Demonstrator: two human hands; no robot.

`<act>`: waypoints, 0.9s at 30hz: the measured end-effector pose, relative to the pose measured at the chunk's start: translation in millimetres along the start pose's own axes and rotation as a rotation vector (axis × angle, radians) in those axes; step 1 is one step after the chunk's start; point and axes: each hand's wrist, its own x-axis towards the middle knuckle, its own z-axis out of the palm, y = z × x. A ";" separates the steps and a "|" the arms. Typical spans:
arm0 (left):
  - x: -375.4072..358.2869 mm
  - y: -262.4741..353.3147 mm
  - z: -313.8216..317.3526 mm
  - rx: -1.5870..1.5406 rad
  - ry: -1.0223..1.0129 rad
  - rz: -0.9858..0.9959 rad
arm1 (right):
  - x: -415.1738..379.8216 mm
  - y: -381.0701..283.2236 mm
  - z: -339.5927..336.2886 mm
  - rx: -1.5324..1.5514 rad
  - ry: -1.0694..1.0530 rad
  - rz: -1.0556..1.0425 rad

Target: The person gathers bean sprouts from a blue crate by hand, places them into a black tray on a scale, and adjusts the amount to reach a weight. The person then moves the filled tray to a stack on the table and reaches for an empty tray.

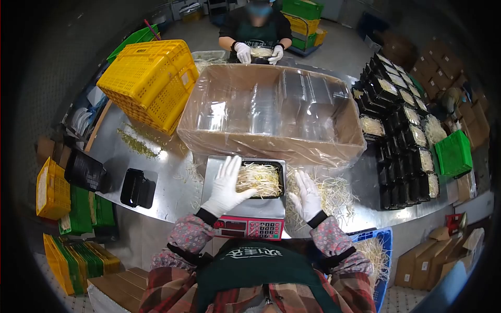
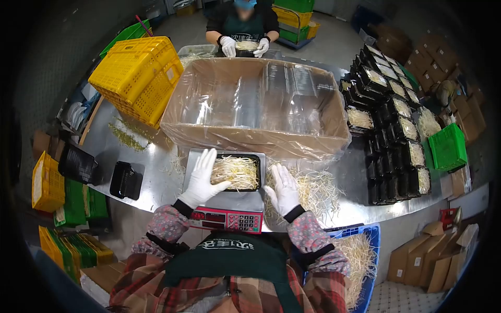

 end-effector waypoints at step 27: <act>25.3 22.7 39.8 0.089 -0.168 -0.026 | 330.2 96.8 82.9 0.028 -0.182 -0.081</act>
